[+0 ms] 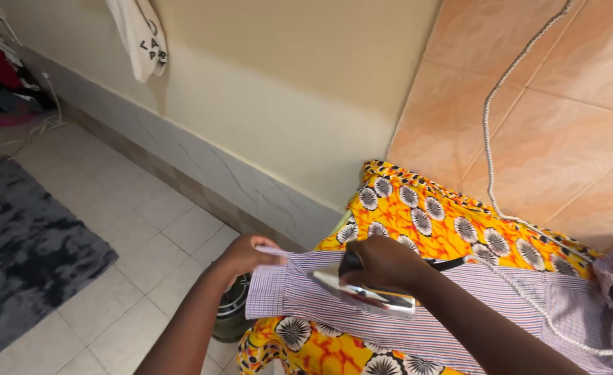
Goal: The recorder is ironing a long-sleeved shirt on a flat surface.
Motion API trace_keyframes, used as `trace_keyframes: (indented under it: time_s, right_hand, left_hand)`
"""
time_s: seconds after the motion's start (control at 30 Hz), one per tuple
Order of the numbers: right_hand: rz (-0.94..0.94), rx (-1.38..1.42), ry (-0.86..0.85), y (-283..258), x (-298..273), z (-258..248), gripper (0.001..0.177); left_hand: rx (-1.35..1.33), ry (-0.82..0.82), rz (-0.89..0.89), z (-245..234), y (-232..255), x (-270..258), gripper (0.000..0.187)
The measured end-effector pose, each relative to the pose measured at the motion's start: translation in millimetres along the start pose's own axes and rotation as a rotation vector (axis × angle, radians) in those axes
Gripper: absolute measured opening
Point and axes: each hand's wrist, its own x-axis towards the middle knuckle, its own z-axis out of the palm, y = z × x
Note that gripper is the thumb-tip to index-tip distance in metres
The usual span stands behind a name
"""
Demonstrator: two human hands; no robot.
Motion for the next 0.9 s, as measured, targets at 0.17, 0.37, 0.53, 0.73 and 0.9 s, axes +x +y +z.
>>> trace_keyframes:
  time_s: [0.17, 0.37, 0.53, 0.73, 0.9]
  right_hand:
    - [0.086, 0.017, -0.004, -3.0, 10.3, 6.1, 0.049]
    - [-0.082, -0.045, -0.145, -28.4, -0.4, -5.9, 0.052]
    - [0.056, 0.057, 0.013, -20.0, 14.2, 12.8, 0.043]
    - [0.107, 0.031, -0.107, 7.2, -45.1, 12.7, 0.041]
    - [0.573, 0.081, 0.076, 151.1, -104.5, 3.8, 0.038]
  left_hand:
    - [-0.541, 0.264, -0.155, 19.0, -17.5, -18.6, 0.046]
    - [-0.465, 0.617, -0.082, 54.6, -31.5, -15.3, 0.046]
    - [-0.235, 0.683, -0.084, 54.9, -5.0, -41.2, 0.042]
    - [-0.013, 0.737, -0.036, 54.1, -16.0, -36.1, 0.034]
    - [0.138, 0.690, -0.142, 48.3, 0.4, -44.9, 0.032]
